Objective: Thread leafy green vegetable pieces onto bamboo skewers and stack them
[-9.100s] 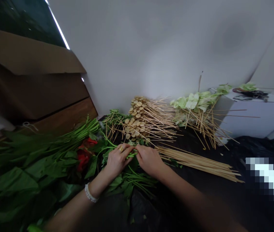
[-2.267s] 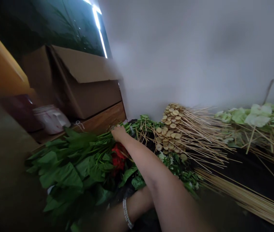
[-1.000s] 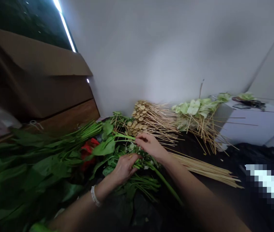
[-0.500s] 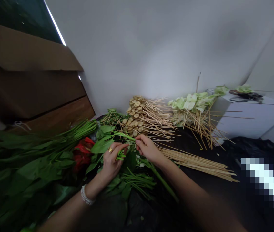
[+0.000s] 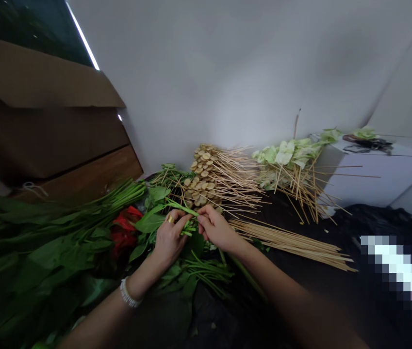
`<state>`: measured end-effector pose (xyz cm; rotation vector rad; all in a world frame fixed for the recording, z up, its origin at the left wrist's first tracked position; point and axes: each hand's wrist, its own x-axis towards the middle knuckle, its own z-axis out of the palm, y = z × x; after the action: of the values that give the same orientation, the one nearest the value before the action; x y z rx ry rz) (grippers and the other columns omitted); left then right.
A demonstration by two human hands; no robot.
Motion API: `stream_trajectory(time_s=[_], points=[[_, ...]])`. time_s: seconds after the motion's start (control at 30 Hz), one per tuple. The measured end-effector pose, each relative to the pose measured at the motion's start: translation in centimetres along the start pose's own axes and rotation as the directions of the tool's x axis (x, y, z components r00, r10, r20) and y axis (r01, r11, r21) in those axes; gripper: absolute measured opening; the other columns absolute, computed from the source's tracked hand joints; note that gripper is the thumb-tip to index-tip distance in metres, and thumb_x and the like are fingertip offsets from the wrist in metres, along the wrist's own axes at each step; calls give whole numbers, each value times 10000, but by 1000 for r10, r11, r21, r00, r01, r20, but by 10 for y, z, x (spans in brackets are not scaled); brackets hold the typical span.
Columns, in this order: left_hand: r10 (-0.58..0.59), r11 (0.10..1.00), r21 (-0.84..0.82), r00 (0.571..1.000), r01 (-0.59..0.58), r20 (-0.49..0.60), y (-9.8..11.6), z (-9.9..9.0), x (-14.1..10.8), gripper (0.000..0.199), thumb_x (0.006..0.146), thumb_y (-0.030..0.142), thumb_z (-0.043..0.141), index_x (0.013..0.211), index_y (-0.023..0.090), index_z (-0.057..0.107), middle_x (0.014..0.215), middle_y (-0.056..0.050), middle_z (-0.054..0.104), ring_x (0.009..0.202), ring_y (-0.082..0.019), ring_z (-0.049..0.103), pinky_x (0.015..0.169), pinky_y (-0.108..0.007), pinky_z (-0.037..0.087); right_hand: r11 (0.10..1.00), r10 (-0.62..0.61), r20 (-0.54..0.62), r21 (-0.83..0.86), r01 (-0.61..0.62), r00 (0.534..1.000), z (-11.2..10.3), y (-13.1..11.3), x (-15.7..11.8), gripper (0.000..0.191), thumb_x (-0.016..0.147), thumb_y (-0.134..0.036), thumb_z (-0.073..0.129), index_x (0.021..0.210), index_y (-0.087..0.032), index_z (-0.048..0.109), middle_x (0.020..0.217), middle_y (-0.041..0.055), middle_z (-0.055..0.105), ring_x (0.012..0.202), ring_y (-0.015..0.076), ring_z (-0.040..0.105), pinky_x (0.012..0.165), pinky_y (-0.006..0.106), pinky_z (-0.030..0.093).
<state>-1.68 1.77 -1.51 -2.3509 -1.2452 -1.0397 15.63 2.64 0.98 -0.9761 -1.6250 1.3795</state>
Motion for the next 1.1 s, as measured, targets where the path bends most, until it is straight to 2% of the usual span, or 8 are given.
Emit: stream_trajectory(time_s=[0.1, 0.3, 0.63, 0.9, 1.0, 1.1], points=[[32, 999, 22, 999, -32, 8, 1, -2, 0, 241, 830, 141, 580, 1067, 169, 615, 960, -79, 561, 908, -226, 540, 731, -311, 486, 1000, 11, 6, 12, -11, 1000, 2, 0, -1, 144, 885, -356, 468, 911, -223, 420, 587, -88, 508, 406, 71, 438, 391, 190, 300], [45, 998, 52, 998, -47, 36, 5, -5, 0, 84, 859, 260, 570, 850, 184, 606, 883, -62, 568, 837, -220, 511, 711, -326, 456, 1000, 24, 40, 5, -25, 999, 4, -1, -3, 204, 882, -414, 493, 921, -228, 420, 587, -93, 501, 412, 68, 448, 389, 183, 309], [-37, 973, -230, 999, 38, 9, 14, -6, 4, 169, 815, 187, 492, 647, 196, 506, 739, -25, 471, 763, -196, 462, 701, -325, 425, 995, 82, 178, 38, -90, 981, -7, -7, -6, 298, 867, -499, 521, 933, -222, 432, 597, -92, 499, 414, 50, 401, 379, 163, 273], [-61, 932, -359, 998, 45, -32, 17, -10, 4, 140, 801, 164, 462, 682, 196, 530, 735, -22, 463, 749, -189, 468, 669, -317, 407, 971, 81, 282, 195, -140, 956, -20, -2, -4, 312, 837, -485, 594, 934, -220, 461, 566, -106, 441, 385, 33, 313, 362, 159, 171], [-90, 925, -376, 993, 53, -81, 15, -13, 5, 135, 802, 137, 466, 708, 192, 545, 741, -23, 478, 744, -182, 475, 676, -316, 409, 947, 109, 271, 263, -182, 957, -34, -4, -2, 315, 818, -468, 626, 940, -215, 483, 550, -114, 401, 366, 26, 246, 357, 166, 115], [-91, 929, -368, 987, 36, -133, 10, -12, 5, 123, 833, 131, 485, 765, 185, 573, 798, -37, 523, 791, -181, 511, 726, -322, 427, 952, 111, 227, 256, -170, 967, -47, -2, 0, 337, 833, -500, 605, 979, -209, 520, 513, -121, 358, 351, 30, 218, 352, 175, 95]])
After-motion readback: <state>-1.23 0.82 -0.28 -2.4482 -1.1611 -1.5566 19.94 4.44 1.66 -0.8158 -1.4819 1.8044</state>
